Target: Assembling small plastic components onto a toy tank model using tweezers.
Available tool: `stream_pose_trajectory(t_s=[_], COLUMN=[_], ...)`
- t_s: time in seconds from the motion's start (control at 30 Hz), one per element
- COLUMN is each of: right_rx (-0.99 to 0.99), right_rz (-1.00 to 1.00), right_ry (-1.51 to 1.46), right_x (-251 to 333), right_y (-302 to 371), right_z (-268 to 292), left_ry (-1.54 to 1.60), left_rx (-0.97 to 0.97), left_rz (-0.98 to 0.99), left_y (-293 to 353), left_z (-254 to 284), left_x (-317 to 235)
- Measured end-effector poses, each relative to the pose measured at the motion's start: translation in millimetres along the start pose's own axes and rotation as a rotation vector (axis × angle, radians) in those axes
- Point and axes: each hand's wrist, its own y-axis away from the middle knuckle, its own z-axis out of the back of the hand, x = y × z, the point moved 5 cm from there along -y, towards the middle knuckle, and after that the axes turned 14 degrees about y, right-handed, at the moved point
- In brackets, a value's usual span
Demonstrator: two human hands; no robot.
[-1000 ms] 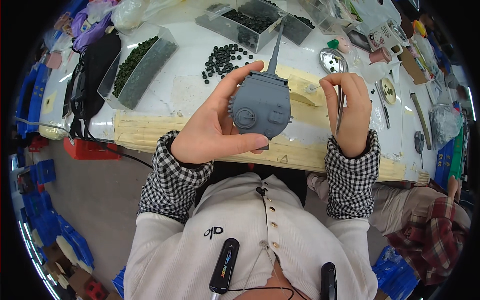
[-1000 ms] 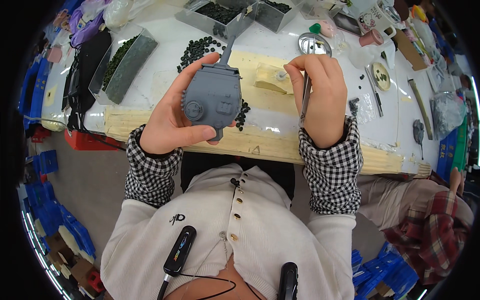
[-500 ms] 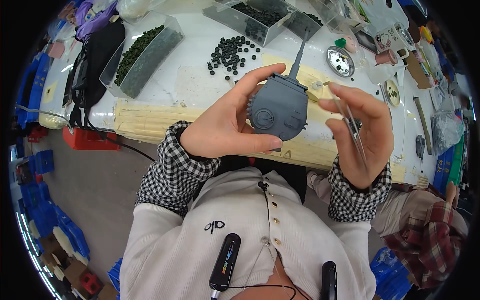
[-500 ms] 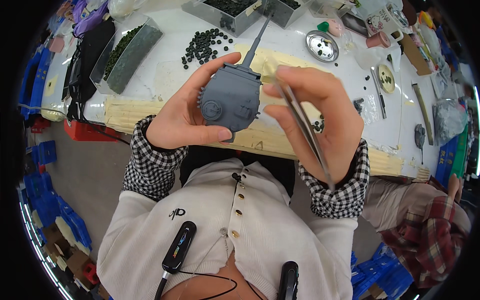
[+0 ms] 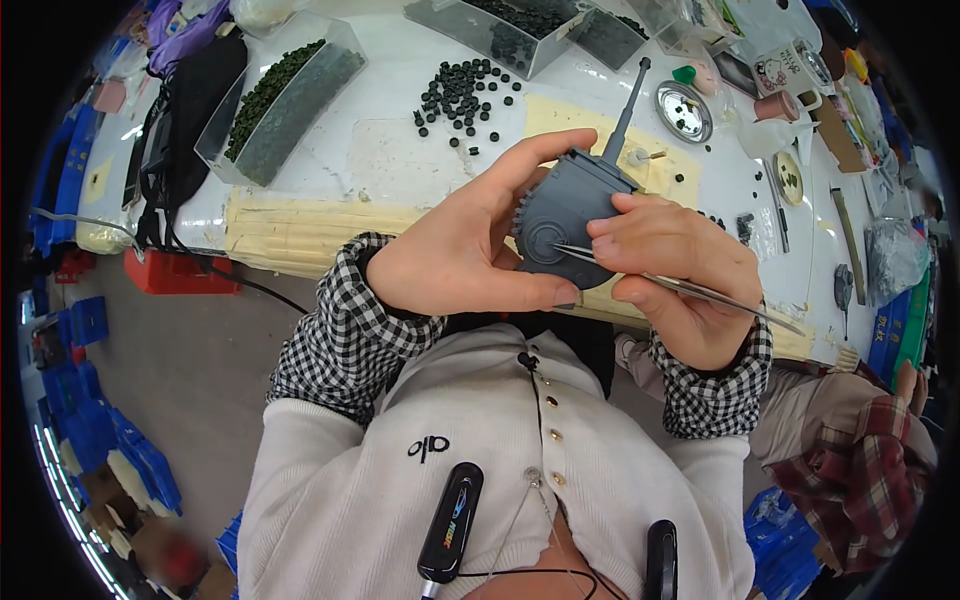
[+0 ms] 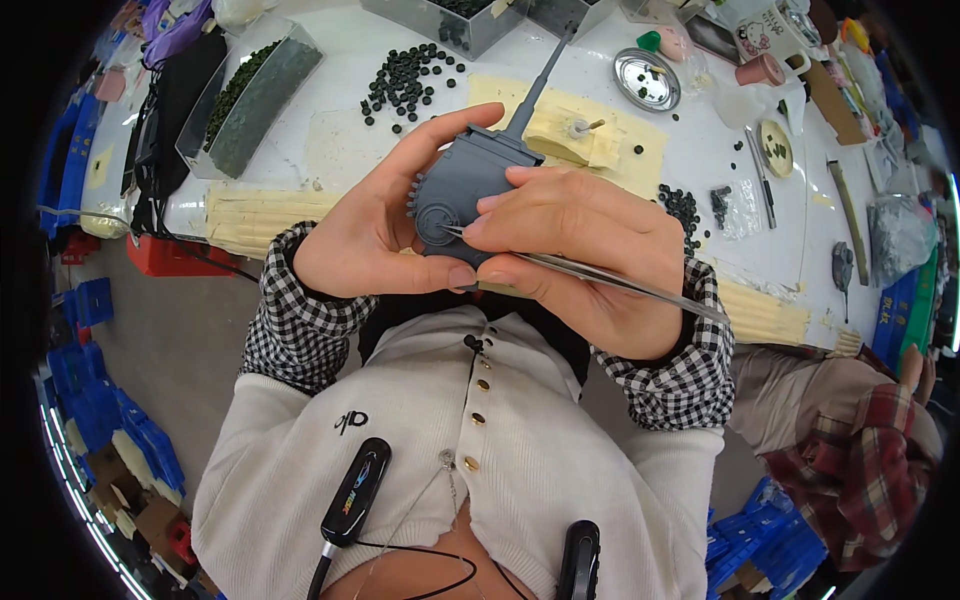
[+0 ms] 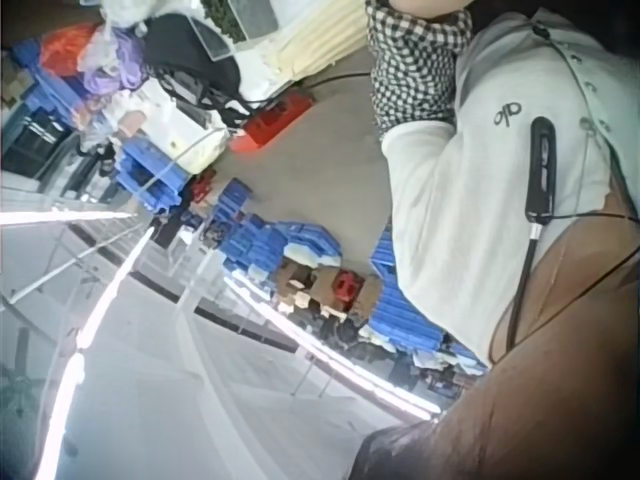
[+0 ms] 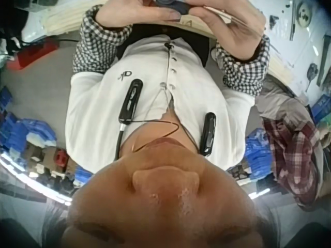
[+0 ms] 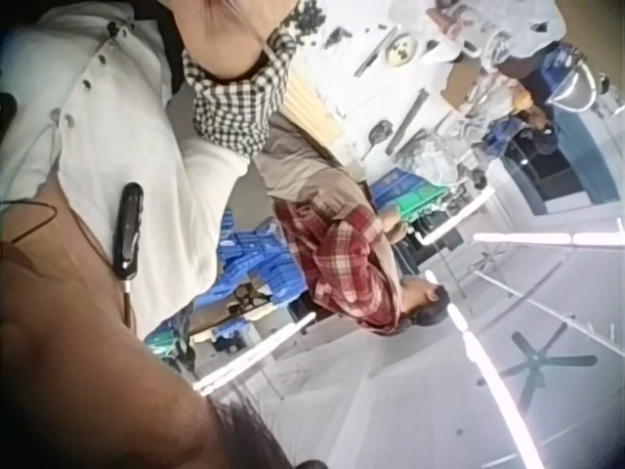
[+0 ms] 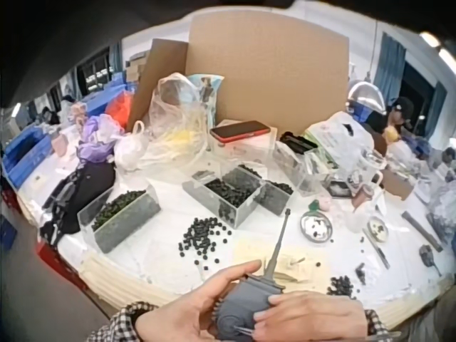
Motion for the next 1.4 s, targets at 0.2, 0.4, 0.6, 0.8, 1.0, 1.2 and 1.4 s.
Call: stream_pose_trajectory(t_s=[0.2,0.4,0.6,0.8,1.0,1.2,1.4], right_rx=[0.029,0.045,0.046,0.057,0.059,0.053,0.039], right_rz=[-0.011,-0.014,-0.033,-0.038,-0.041,-0.037,-0.017], right_ry=[0.001,0.0,0.002,0.005,0.011,0.008,-0.041], right_x=[0.3,0.8,0.1,-0.6,-0.3,-1.6,-5.7], right_y=[0.8,0.8,1.0,0.6,-0.2,0.9,2.8], right_z=[-0.2,0.1,-0.3,-1.2,0.0,0.4,2.3], left_ry=[-0.024,-0.026,-0.046,-0.031,-0.04,-0.027,-0.047], left_rx=[0.002,-0.002,0.031,0.038,0.041,0.043,0.054], left_rz=[-0.017,-0.015,-0.042,-0.048,-0.049,-0.042,-0.036], left_y=[-1.2,-1.6,-2.1,-1.4,-1.9,-1.4,-2.2], left_z=[1.0,1.0,0.7,0.0,0.1,-0.1,1.2], left_x=[1.1,1.2,1.4,1.0,1.1,0.9,1.1])
